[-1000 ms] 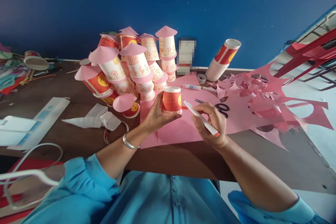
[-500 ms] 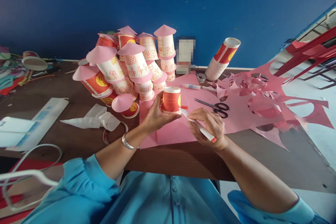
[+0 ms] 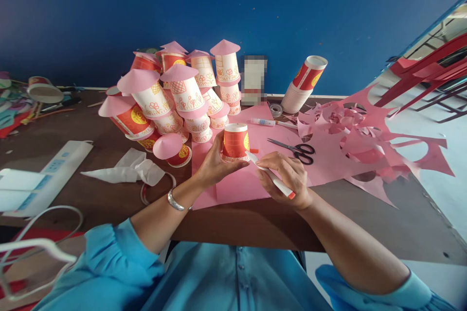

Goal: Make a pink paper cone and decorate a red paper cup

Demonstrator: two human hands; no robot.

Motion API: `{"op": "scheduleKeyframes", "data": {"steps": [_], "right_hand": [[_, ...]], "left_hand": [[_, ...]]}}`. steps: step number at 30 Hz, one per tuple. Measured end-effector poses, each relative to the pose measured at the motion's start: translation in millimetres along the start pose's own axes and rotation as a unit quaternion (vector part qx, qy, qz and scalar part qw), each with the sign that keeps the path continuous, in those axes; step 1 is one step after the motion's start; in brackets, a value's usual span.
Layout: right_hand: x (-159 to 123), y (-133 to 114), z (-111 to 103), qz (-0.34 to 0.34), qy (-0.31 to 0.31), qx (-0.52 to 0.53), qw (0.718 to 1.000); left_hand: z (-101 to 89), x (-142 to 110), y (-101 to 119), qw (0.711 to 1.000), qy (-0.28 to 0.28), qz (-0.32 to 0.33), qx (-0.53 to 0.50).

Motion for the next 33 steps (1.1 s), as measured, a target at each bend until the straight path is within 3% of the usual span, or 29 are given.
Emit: {"op": "scheduleKeyframes", "data": {"steps": [14, 21, 33], "right_hand": [[0.1, -1.6, 0.5, -0.014, -0.005, -0.004, 1.0], [-2.1, -1.0, -0.8, -0.016, 0.008, -0.022, 1.0], [-3.4, 2.6, -1.6, -0.011, 0.019, -0.028, 0.999]], "left_hand": [[-2.7, 0.0, -3.8, 1.0, 0.001, 0.006, 0.01], [4.0, 0.4, -2.6, 0.992, -0.004, -0.02, -0.123], [4.7, -2.0, -7.1, 0.978, -0.014, -0.034, -0.206]]}}
Point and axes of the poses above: each hand's wrist, its own x-axis towards the middle knuckle, its own z-axis out of the palm, y = z × x, the point moved 7 cm from there along x, towards the middle knuckle, and after that the axes turned 6 degrees about z, right-handed, at the moved point
